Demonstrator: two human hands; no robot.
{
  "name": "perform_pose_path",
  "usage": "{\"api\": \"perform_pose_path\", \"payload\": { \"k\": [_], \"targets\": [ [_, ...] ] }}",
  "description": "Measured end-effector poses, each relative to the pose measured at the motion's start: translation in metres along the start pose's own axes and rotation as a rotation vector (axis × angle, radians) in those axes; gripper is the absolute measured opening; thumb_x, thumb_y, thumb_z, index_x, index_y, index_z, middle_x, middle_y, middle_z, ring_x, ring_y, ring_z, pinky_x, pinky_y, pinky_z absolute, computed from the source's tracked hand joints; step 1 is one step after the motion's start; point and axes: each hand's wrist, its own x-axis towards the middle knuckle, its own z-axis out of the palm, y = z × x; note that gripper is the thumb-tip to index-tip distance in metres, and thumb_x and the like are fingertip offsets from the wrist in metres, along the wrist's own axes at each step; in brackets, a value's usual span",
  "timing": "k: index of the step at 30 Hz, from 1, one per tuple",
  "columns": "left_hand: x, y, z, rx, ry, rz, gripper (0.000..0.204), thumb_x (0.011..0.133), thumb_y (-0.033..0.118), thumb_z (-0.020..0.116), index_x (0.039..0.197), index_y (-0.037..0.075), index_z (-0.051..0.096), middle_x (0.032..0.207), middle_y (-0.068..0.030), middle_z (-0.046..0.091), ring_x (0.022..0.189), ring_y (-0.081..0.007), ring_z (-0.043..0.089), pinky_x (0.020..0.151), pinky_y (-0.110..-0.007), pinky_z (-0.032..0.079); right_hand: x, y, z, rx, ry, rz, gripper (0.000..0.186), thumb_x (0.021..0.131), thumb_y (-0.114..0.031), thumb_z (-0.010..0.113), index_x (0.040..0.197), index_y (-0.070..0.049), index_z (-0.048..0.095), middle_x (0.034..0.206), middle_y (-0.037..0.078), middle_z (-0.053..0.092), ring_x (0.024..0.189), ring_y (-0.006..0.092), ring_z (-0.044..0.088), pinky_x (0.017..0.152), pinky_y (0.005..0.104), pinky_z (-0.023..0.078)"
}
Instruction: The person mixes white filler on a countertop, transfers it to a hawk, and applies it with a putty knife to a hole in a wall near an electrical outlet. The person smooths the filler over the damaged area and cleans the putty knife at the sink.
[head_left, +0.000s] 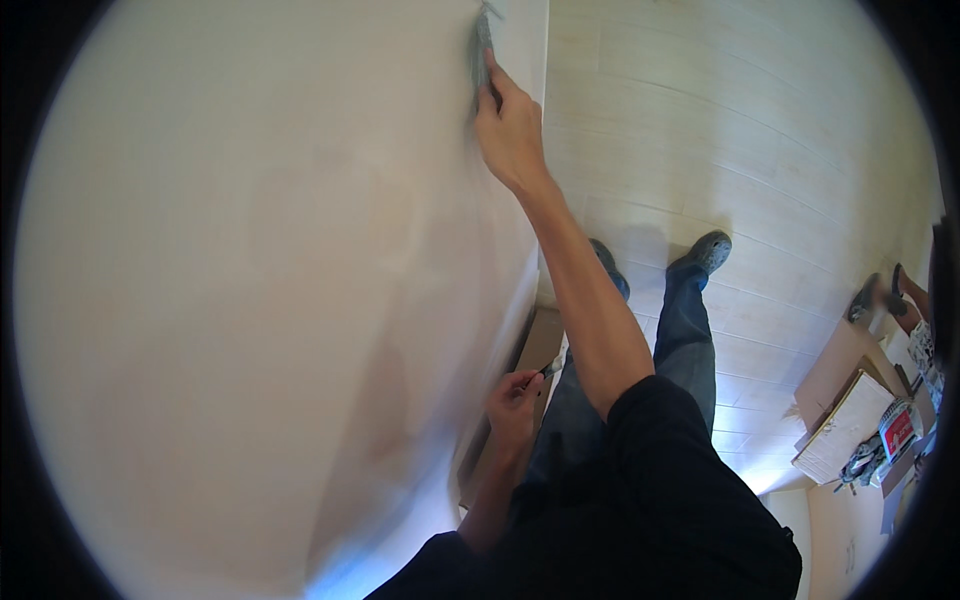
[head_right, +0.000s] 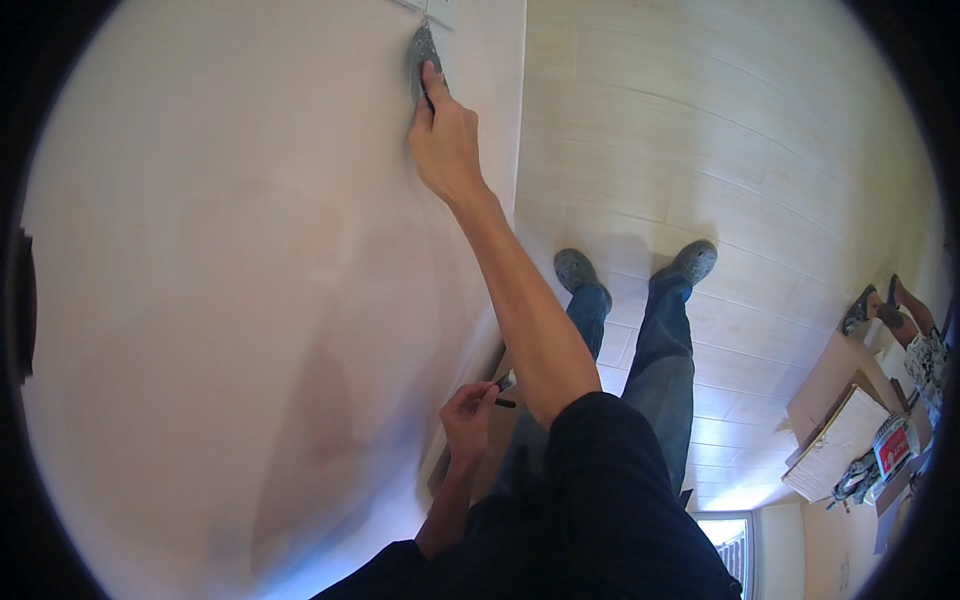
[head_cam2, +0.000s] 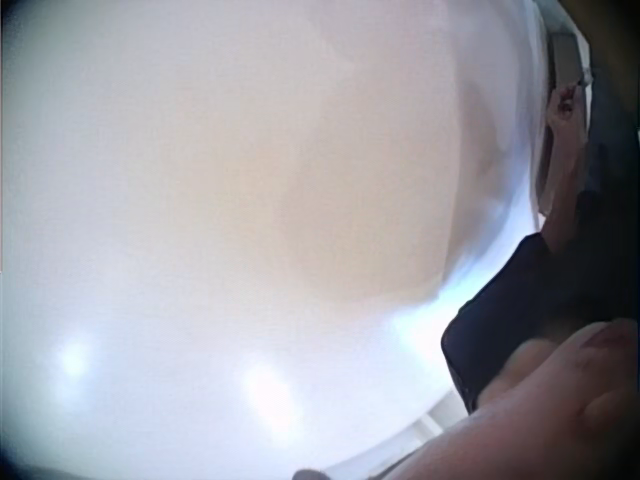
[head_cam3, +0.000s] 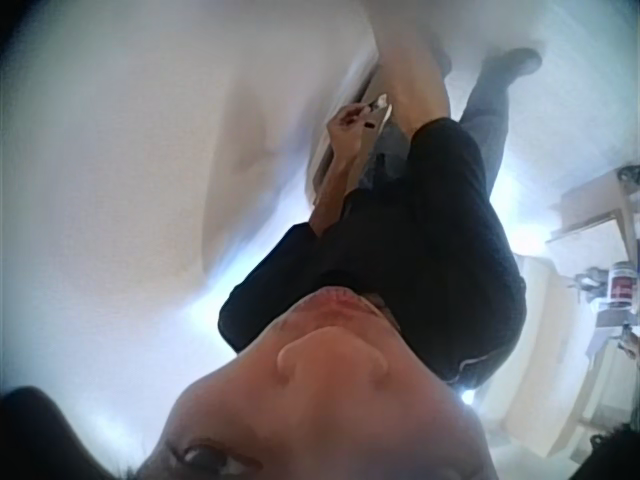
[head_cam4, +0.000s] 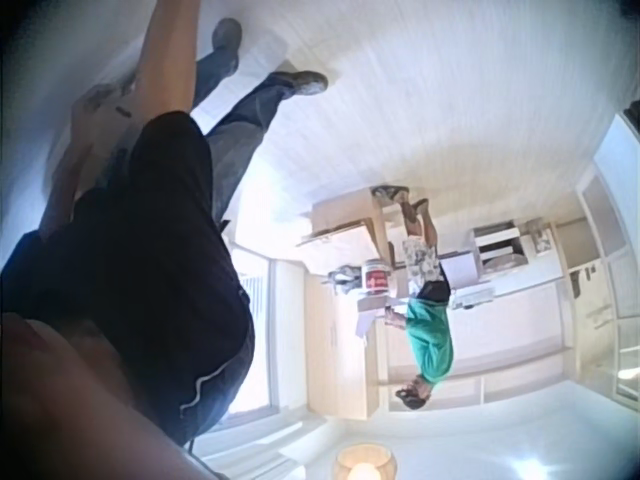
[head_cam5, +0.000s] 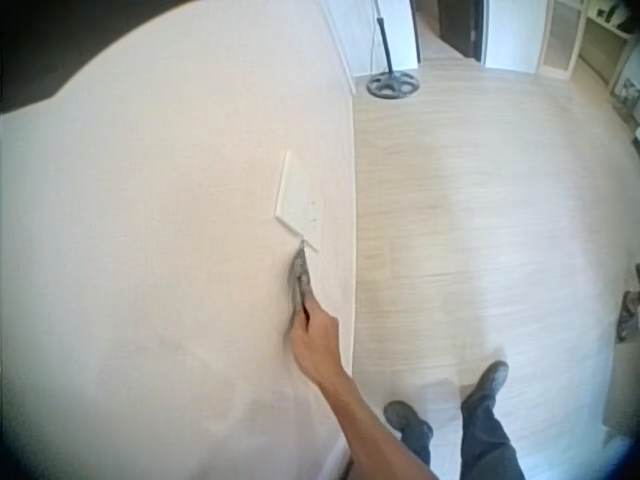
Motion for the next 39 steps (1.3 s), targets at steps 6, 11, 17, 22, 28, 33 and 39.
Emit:
{"api": "perform_pose_path", "payload": {
  "k": [6,11,17,22,28,33,39],
  "targets": [
    [-0.003,-0.005,0.002,0.001,-0.013,0.054,0.012,0.089,0.003,0.071,0.1,-0.002,0.07,0.09,-0.0052,0.07,0.082,-0.0095,0.062,0.074,-0.024,0.049,-0.047,0.0,0.014,0.05,0.023,-0.181,0.055,0.092,0.002,0.045,0.146,0.002,0.037,0.14,0.039,0.04,0.131,0.0503,0.041,0.112,0.0482,0.036],
    [0.0,-0.005,-0.003,-0.015,-0.002,0.03,0.011,0.089,0.002,0.071,0.099,-0.002,0.069,0.091,-0.006,0.07,0.085,-0.0113,0.064,0.08,-0.026,0.05,-0.102,-0.017,-0.021,0.21,0.058,-0.288,0.048,0.094,-0.002,0.048,0.141,0.003,0.044,0.125,0.035,0.056,0.116,0.0461,0.058,0.099,0.0446,0.048],
    [0.0,-0.003,-0.013,-0.041,0.011,0.044,0.012,0.088,0.002,0.073,0.099,-0.002,0.07,0.092,-0.0053,0.07,0.086,-0.0119,0.064,0.082,-0.027,0.05,-0.026,0.023,-0.058,0.194,0.161,0.052,0.024,0.1,-0.01,0.051,0.118,0.003,0.06,0.08,0.011,0.06,0.072,0.0179,0.054,0.072,0.033,0.046],
    [-0.002,-0.01,-0.013,-0.034,0.016,0.077,0.012,0.088,0.002,0.073,0.099,-0.001,0.07,0.091,-0.0061,0.07,0.085,-0.012,0.064,0.079,-0.026,0.05,0.006,0.034,-0.023,0.209,0.16,-0.109,0.032,0.095,-0.003,0.049,0.124,0.002,0.06,0.093,0.026,0.065,0.083,0.0381,0.065,0.077,0.0425,0.05],
    [-0.008,-0.01,-0.013,-0.064,-0.012,0.091,0.011,0.089,0.003,0.073,0.099,-0.001,0.07,0.091,-0.0062,0.07,0.082,-0.0112,0.064,0.073,-0.026,0.051,-0.064,-0.006,-0.011,0.139,0.224,-0.387,0.032,0.093,0.001,0.048,0.122,0.004,0.06,0.11,0.03,0.063,0.102,0.0425,0.064,0.087,0.0471,0.05],
    [-0.013,0.001,-0.009,-0.013,-0.018,0.044,0.009,0.089,0.003,0.072,0.097,-0.001,0.07,0.09,-0.0046,0.07,0.086,-0.0105,0.063,0.08,-0.025,0.048,-0.111,-0.006,-0.052,0.216,-0.015,-0.087,0.027,0.098,-0.006,0.051,0.122,0.003,0.059,0.102,0.02,0.067,0.092,0.03,0.063,0.083,0.0353,0.048],
    [-0.007,0.005,-0.013,-0.025,-0.017,0.114,0.011,0.09,0.004,0.072,0.099,-0.002,0.068,0.092,-0.0062,0.069,0.083,-0.0117,0.063,0.075,-0.025,0.05,-0.032,0.066,-0.059,0.359,0.227,0.032,0.02,0.098,-0.01,0.055,0.112,0.002,0.062,0.085,0.01,0.062,0.078,0.0186,0.056,0.073,0.0325,0.045]
  ]
}}
